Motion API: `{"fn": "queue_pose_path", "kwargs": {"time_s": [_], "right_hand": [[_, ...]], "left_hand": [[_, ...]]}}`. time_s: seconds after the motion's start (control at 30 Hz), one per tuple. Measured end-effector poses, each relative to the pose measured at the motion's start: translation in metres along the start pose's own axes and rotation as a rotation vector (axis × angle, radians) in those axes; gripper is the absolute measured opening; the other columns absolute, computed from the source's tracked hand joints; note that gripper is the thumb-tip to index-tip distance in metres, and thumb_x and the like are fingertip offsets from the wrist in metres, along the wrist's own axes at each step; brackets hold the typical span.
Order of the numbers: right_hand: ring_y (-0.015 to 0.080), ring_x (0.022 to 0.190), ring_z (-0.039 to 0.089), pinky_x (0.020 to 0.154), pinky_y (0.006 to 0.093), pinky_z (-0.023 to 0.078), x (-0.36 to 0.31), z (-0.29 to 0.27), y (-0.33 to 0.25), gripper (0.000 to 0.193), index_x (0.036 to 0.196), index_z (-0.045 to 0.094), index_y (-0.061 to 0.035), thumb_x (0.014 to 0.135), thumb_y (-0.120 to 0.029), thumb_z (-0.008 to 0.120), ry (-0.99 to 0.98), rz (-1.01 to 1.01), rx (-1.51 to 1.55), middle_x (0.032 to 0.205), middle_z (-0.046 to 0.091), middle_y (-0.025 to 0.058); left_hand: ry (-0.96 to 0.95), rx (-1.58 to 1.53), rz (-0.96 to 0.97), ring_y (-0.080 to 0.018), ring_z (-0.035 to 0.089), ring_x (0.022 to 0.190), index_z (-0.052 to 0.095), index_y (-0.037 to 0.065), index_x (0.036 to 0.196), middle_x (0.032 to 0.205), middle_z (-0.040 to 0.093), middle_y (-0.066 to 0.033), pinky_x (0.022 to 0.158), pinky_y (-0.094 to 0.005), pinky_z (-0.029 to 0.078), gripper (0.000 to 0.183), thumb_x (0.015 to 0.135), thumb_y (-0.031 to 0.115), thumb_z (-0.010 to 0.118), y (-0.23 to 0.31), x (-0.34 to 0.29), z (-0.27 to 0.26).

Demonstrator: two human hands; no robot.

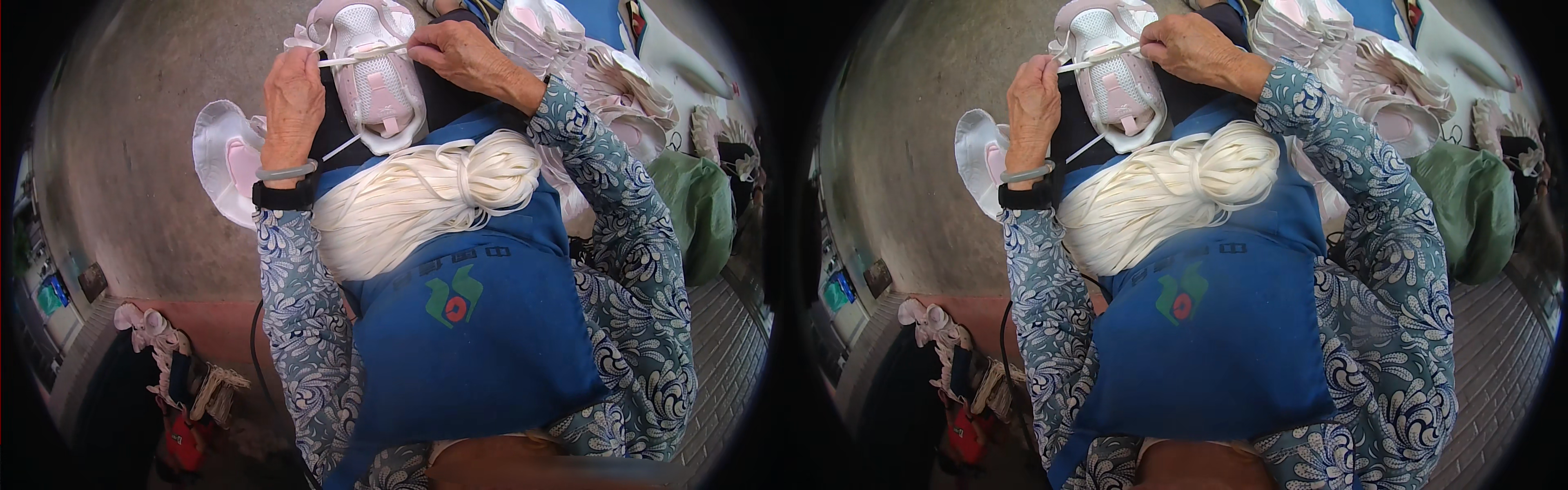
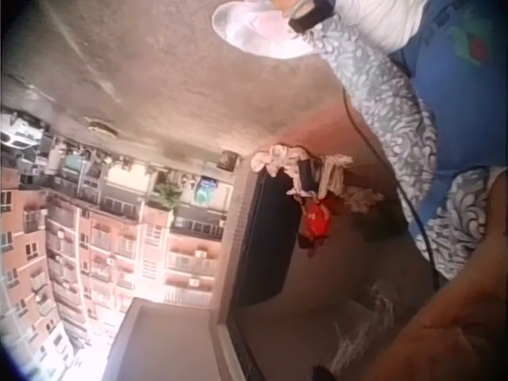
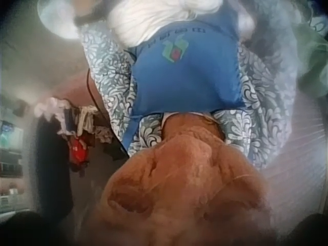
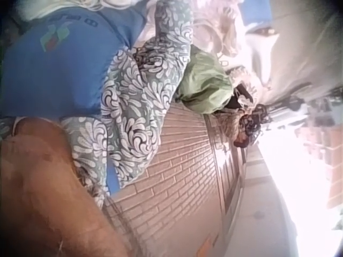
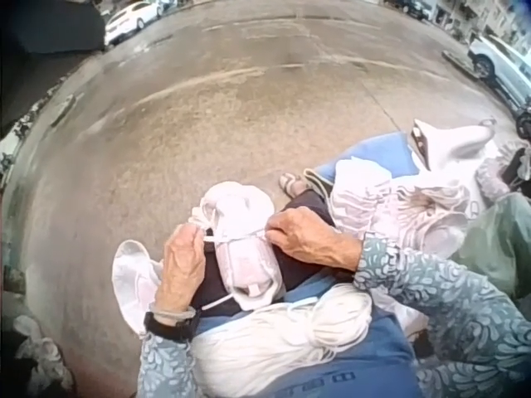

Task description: The recorder is threading laces through a white and pink shoe upper.

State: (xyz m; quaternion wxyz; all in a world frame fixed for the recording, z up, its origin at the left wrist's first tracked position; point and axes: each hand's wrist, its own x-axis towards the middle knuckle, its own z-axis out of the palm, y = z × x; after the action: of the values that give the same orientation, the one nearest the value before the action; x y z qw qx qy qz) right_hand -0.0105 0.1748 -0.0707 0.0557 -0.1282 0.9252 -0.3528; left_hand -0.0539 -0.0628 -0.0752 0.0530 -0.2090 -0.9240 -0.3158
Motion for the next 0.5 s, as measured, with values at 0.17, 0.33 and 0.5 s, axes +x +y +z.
{"fn": "queue_pose_path", "kwargs": {"time_s": [0.17,0.33,0.5], "right_hand": [[0.0298,0.068,0.063,0.066,0.0355,0.05,0.004,-0.001,0.0,0.022,0.09,0.065,-0.0011,0.086,-0.021,0.055,0.026,-0.049,-0.064,0.076,0.064,0.0169],[0.0275,0.069,0.062,0.066,0.0336,0.05,0.006,-0.001,0.001,0.021,0.091,0.065,-0.0026,0.088,-0.022,0.056,-0.027,-0.044,-0.078,0.079,0.064,0.0148],[0.0289,0.069,0.062,0.064,0.0344,0.049,0.009,0.0,0.002,0.021,0.09,0.064,-0.0015,0.088,-0.021,0.056,-0.074,-0.104,-0.126,0.076,0.064,0.0139]], "left_hand": [[0.171,-0.107,0.079,-0.0287,0.057,0.071,0.063,0.003,0.092,0.079,0.058,-0.0148,0.066,-0.0367,0.046,0.016,0.089,0.017,0.056,0.007,-0.005,-0.007],[-0.022,-0.24,-0.29,-0.0237,0.059,0.063,0.066,0.005,0.094,0.072,0.062,-0.0097,0.06,-0.0309,0.046,0.023,0.089,0.026,0.058,0.035,-0.037,-0.034],[-0.157,-0.095,-0.346,-0.012,0.053,0.062,0.067,0.005,0.102,0.068,0.062,-0.0038,0.059,-0.0278,0.044,0.029,0.09,0.029,0.057,0.03,-0.04,-0.021]]}}
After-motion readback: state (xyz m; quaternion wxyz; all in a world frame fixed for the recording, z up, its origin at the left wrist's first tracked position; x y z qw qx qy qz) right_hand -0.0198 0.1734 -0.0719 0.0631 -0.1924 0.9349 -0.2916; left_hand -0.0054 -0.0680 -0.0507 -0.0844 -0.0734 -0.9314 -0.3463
